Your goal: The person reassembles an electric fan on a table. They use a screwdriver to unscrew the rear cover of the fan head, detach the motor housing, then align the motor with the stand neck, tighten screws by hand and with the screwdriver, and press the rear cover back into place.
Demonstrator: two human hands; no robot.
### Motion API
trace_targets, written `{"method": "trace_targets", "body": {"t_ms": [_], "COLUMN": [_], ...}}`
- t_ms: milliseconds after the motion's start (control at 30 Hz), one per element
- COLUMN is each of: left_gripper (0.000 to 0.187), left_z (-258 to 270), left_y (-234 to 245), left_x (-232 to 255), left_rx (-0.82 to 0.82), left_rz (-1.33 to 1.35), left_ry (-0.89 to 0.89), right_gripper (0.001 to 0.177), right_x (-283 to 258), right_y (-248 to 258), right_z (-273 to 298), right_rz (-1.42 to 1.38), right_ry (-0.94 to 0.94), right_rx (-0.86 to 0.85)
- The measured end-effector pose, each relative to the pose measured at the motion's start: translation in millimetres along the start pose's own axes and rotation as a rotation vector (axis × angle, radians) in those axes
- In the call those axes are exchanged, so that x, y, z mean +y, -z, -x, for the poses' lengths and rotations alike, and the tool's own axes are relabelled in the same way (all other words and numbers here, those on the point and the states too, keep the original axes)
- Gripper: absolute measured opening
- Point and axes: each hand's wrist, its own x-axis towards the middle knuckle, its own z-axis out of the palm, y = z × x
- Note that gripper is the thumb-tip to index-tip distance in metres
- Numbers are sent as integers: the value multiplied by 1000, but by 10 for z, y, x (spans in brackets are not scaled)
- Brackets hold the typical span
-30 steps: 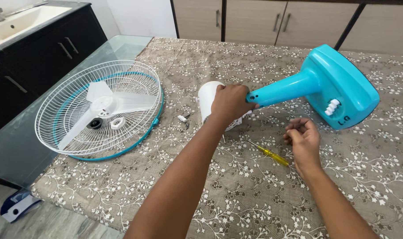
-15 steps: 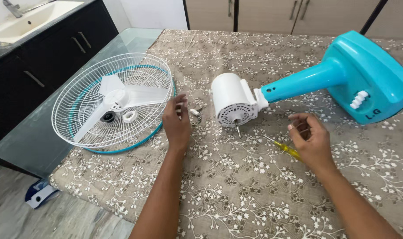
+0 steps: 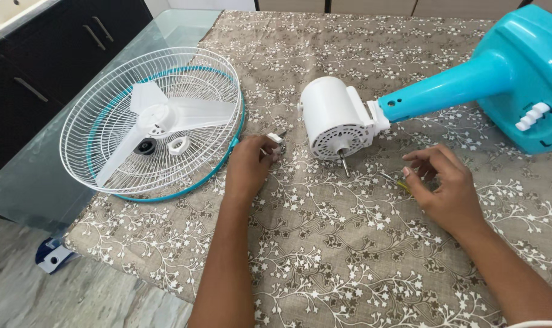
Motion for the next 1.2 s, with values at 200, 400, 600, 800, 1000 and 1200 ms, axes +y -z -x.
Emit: {"method": "trace_targets", "body": {"t_ms": [200,400,600,800,1000,1200], "left_gripper": [31,29,38,56,56,46], "left_z": [-4,35,388,483,429,-52], "left_y": [-53,-150,-524,-665,-740,-865], "left_x": [0,491,1347,1748,1822,1804], "left_rx": [89,340,64,-56,-47,302], "left_rz": [-12,396,612,646,393,-436], "left_ry": [-51,-318,-431,-350,-325,-607], "right_gripper": [19,28,43,33,17,12], "right_x": [9,-101,-296,-296,-100,283], "right_y": [-1,-1,-39,24,21,-46], "right_z": [1,29,125,125,150,6], "right_rz": [26,221,100,48,-137,-446], "right_ry": [29,271,437,381,200,-327], "right_rx": [-7,86,254,297,309,390]}}
